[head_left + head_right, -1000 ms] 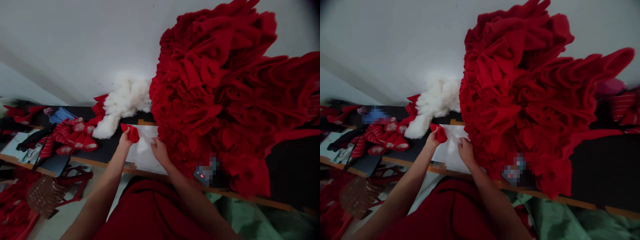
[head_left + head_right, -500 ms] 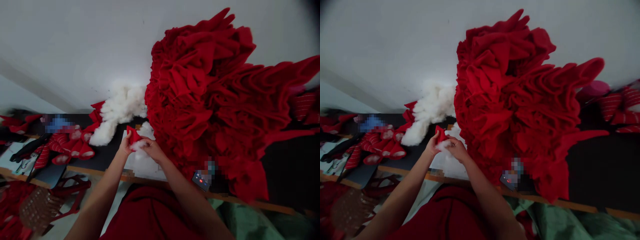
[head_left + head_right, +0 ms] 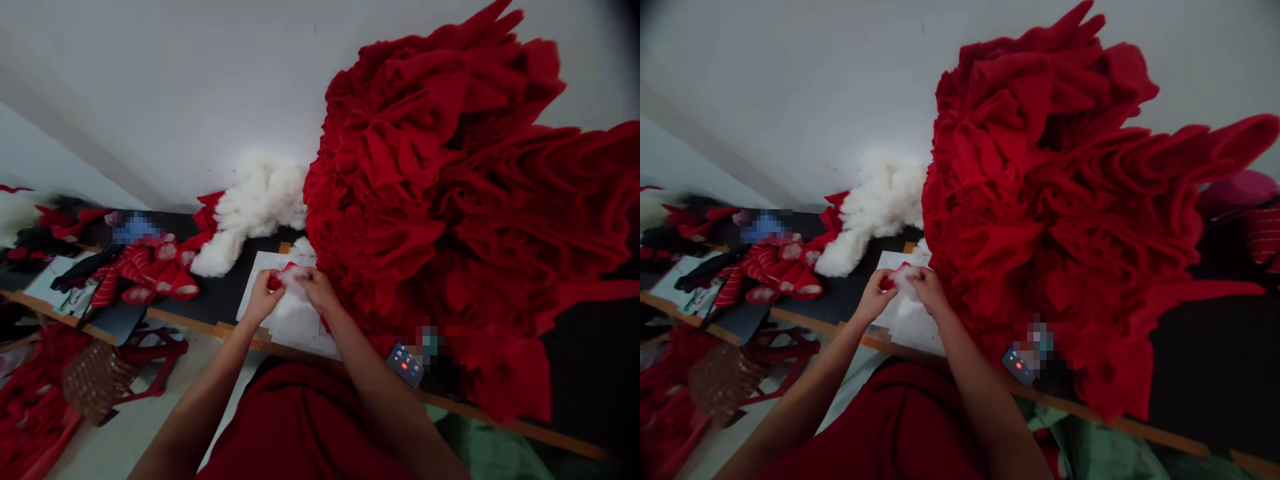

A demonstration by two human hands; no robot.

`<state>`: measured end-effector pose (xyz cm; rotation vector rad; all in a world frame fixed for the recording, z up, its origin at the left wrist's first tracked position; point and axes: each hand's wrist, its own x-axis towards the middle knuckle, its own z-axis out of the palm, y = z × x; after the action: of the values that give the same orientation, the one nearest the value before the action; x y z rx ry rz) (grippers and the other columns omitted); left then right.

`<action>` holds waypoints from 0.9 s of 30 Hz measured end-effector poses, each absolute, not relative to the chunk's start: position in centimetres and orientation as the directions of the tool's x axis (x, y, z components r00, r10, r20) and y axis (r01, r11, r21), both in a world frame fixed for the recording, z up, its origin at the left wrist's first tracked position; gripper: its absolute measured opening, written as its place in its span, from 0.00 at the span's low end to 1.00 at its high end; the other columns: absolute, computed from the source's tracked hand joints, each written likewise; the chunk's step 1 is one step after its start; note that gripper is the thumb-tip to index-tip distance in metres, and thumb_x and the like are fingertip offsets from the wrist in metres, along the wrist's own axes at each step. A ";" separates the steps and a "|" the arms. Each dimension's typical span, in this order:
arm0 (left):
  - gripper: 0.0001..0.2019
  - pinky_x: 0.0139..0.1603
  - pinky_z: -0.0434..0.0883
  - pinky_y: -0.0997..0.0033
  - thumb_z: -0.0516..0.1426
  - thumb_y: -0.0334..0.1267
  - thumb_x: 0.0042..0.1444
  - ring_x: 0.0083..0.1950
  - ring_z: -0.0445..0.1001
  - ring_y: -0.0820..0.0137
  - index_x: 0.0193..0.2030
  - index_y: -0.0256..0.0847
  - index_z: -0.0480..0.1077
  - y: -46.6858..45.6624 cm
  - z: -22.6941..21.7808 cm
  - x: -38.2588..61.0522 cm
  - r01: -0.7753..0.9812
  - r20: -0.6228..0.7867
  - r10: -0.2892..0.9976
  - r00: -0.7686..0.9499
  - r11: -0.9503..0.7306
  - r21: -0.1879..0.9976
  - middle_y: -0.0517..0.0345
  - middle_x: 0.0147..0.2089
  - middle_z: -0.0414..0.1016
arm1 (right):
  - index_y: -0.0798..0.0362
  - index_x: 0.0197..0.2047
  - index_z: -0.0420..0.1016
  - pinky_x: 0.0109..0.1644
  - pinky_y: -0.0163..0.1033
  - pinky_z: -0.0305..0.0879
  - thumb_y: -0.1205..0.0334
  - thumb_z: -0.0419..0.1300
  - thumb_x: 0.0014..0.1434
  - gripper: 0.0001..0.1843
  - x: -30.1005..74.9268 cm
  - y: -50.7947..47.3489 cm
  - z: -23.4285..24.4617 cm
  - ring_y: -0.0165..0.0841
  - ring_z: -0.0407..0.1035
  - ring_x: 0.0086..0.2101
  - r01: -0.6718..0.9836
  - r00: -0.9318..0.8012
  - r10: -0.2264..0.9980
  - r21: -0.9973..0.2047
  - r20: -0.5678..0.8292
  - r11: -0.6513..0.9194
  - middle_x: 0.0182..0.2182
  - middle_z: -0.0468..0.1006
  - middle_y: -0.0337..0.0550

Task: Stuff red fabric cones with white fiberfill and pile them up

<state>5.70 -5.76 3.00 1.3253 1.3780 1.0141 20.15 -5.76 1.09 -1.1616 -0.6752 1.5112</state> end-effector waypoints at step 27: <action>0.09 0.43 0.60 0.71 0.57 0.30 0.46 0.38 0.64 0.66 0.34 0.43 0.75 -10.0 5.8 9.6 0.195 0.112 0.993 -0.049 -0.101 0.976 0.54 0.33 0.67 | 0.52 0.26 0.70 0.45 0.43 0.64 0.71 0.52 0.45 0.08 18.4 -9.3 2.1 0.37 0.68 0.36 0.120 0.160 0.987 -0.993 0.035 0.016 0.28 0.74 0.45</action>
<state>9.64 -9.98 5.81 1.4040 1.3440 1.2359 18.42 -9.34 2.12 -1.3482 -1.1847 1.0111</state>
